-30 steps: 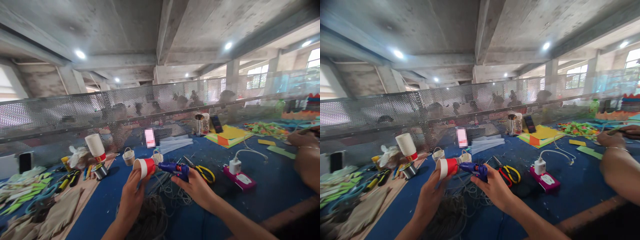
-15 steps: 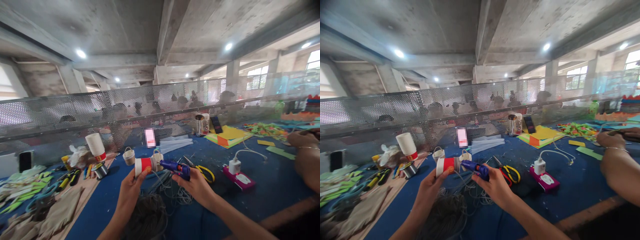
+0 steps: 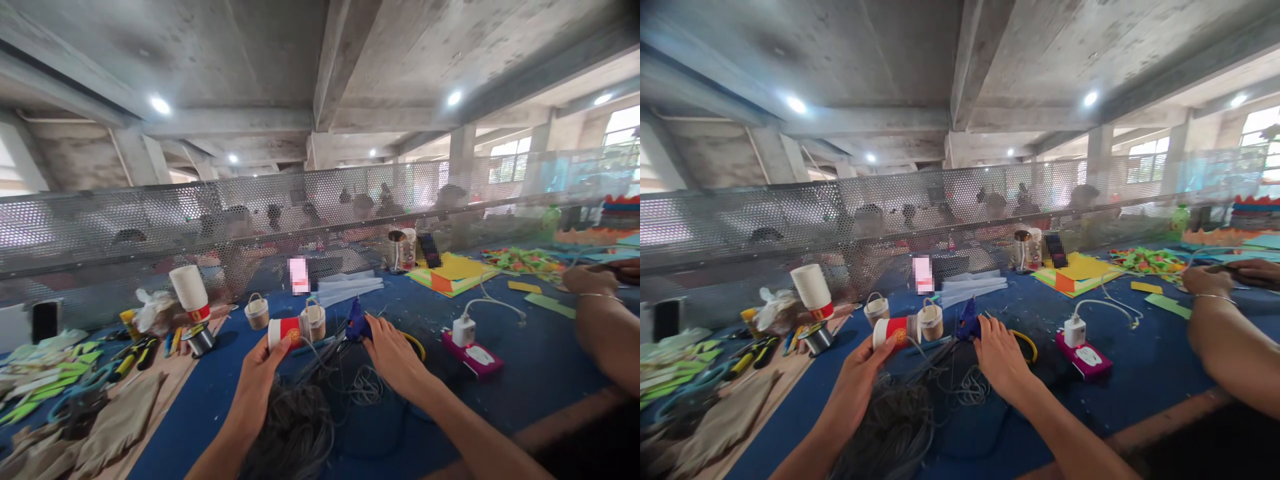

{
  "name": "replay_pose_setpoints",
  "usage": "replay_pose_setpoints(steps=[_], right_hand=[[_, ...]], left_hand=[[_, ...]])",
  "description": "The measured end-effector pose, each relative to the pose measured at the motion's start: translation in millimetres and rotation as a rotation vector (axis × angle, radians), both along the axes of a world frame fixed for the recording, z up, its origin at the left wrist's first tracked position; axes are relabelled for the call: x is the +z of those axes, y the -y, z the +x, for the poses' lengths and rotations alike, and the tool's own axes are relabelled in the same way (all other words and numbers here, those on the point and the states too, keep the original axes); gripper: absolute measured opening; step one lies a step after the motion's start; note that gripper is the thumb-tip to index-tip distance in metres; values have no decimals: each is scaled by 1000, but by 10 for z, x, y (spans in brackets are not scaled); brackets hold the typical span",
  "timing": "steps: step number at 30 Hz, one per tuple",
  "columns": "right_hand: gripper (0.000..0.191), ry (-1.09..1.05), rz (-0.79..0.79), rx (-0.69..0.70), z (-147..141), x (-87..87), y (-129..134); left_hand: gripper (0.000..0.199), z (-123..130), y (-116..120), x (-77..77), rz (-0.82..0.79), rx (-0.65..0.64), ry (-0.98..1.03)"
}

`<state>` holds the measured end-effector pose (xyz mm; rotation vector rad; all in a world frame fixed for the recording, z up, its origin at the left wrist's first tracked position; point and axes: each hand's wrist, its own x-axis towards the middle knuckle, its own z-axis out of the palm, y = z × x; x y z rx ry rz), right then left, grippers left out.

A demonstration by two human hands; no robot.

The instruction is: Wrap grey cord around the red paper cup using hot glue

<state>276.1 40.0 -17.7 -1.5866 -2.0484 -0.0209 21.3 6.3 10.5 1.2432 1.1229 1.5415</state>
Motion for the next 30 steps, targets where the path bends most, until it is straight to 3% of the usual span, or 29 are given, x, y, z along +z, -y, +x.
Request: replay_pose_setpoints(steps=[8, 17, 23, 26, 30], right_hand=[[36, 208, -78, -89, 19, -140, -118], [29, 267, -49, -127, 50, -183, -140], [34, 173, 41, -128, 45, -59, -91], [30, -123, 65, 76, -85, 67, 6], [41, -616, -287, 592, -378, 161, 117]], left_hand=[[41, 34, 18, 27, -27, -44, 52], [31, 67, 67, 68, -30, -85, 108], [38, 58, 59, 55, -29, -81, 83], [42, 75, 80, 85, -47, -114, 95], [39, 79, 82, 100, -20, -79, 51]])
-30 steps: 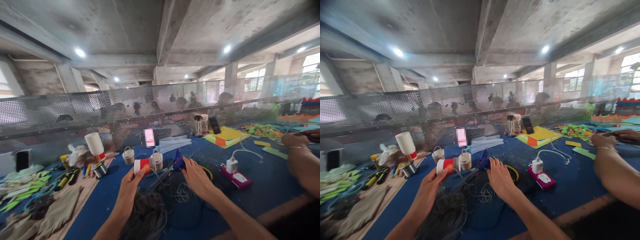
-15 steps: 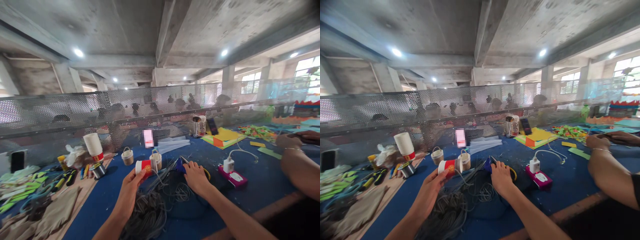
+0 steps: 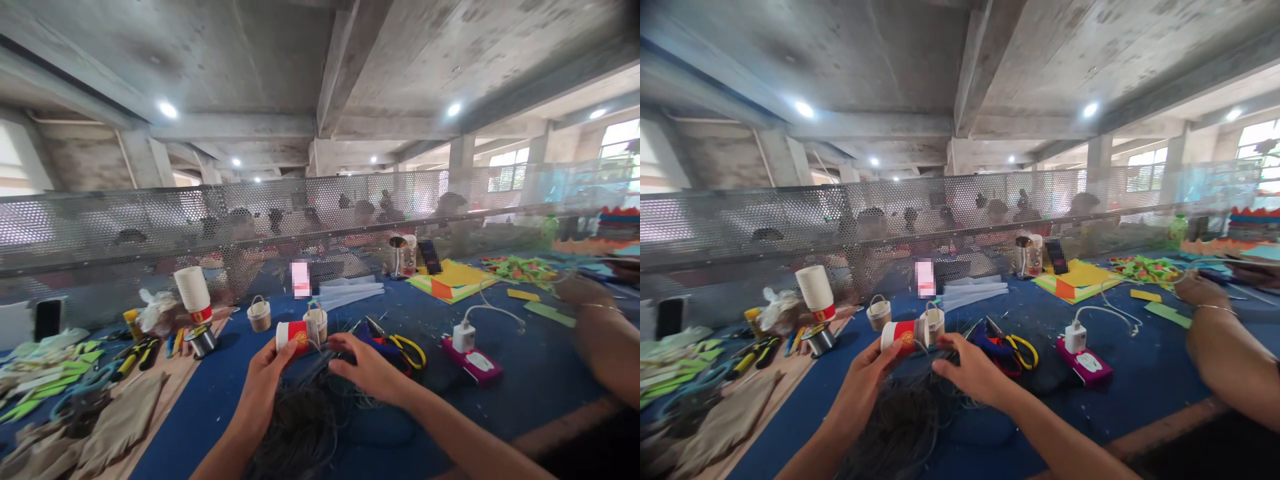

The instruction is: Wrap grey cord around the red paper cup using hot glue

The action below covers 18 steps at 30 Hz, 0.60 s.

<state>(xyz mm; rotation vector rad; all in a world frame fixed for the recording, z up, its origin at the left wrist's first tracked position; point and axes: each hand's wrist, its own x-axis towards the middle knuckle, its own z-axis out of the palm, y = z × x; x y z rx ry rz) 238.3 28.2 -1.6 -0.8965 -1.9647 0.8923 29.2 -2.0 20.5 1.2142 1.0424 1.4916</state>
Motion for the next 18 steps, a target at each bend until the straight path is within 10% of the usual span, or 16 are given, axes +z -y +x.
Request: replay_pose_setpoints(steps=[6, 18], right_hand=[[15, -112, -157, 53, -193, 143, 11], [18, -183, 300, -171, -137, 260, -49]], left_hand=[[37, -53, -42, -26, 30, 137, -117], [35, -36, -57, -70, 69, 48, -334]])
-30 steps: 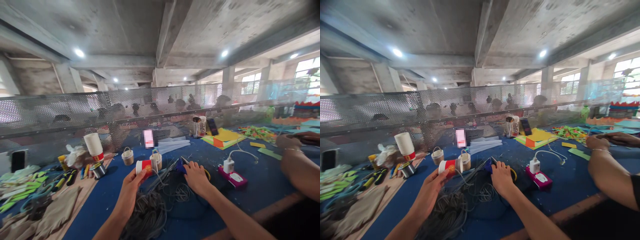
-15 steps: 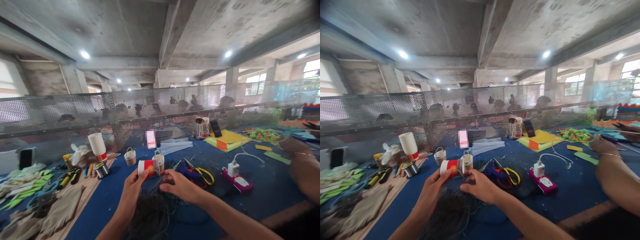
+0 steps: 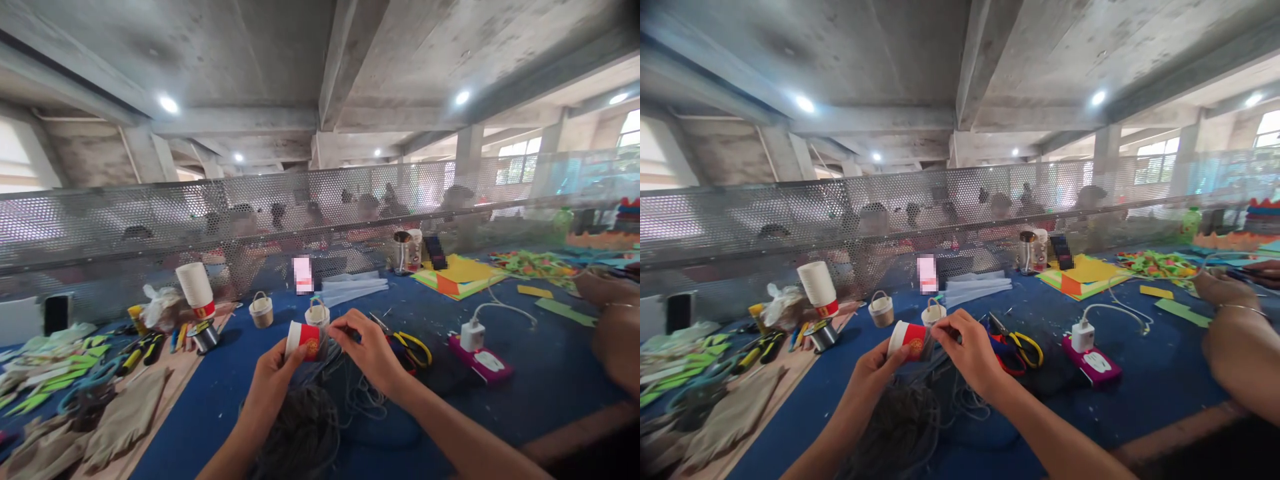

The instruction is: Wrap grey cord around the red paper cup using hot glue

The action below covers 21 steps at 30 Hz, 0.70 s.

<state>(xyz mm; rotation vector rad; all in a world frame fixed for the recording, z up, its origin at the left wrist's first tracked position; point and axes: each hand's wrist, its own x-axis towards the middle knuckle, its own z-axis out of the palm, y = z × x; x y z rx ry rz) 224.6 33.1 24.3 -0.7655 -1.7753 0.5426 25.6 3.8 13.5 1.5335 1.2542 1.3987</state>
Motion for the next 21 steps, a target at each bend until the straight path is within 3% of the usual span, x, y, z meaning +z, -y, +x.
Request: replay_pose_setpoints(steps=[10, 21], right_hand=[[12, -48, 13, -25, -8, 15, -25], [9, -86, -54, -18, 0, 12, -56]], left_hand=[[32, 38, 54, 12, -19, -104, -44], [36, 51, 79, 27, -32, -107, -61]])
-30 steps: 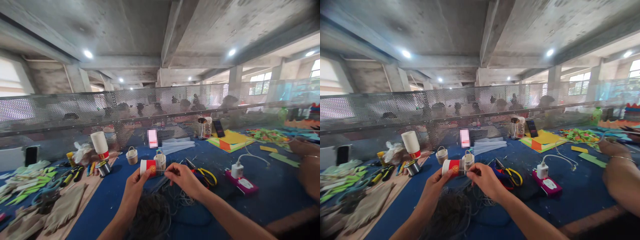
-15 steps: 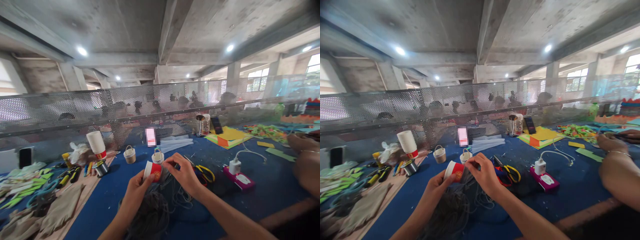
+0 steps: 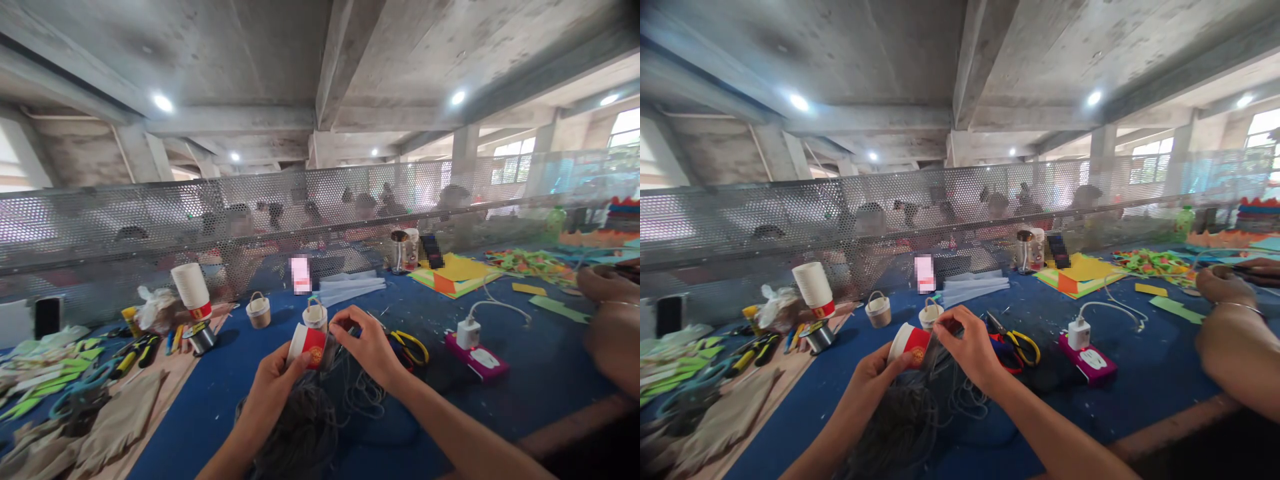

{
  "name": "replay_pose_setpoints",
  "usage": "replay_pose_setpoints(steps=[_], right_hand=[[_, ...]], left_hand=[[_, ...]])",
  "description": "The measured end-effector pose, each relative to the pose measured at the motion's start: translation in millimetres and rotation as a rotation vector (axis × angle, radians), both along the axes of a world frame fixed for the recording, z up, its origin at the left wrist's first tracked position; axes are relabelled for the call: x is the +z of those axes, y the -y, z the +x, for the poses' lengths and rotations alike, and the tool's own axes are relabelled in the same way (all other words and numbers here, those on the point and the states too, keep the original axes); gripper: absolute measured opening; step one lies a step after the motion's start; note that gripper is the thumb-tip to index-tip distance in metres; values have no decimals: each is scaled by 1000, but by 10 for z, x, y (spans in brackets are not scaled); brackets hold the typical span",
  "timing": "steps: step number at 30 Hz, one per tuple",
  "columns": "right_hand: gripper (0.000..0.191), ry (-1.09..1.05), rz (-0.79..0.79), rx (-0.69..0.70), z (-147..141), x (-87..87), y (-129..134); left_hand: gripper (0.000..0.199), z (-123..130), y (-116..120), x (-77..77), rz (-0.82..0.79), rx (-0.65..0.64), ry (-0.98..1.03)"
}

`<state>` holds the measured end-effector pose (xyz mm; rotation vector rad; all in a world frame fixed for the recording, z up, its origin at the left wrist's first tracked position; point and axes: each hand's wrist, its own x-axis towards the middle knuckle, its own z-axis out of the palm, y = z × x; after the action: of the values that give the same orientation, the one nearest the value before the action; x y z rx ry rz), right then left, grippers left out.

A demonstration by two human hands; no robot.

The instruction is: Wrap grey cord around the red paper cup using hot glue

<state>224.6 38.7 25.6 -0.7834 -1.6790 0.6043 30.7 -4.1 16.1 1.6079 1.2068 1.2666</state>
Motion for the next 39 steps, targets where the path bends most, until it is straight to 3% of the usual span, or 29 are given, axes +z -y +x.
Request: replay_pose_setpoints(steps=[23, 39], right_hand=[[13, -5, -155, 39, 24, -69, -94], [15, -116, -364, 206, 40, -1, -39]], left_hand=[[33, -25, 16, -28, 20, -36, -24], [28, -17, 53, -1, 76, -80, -86]])
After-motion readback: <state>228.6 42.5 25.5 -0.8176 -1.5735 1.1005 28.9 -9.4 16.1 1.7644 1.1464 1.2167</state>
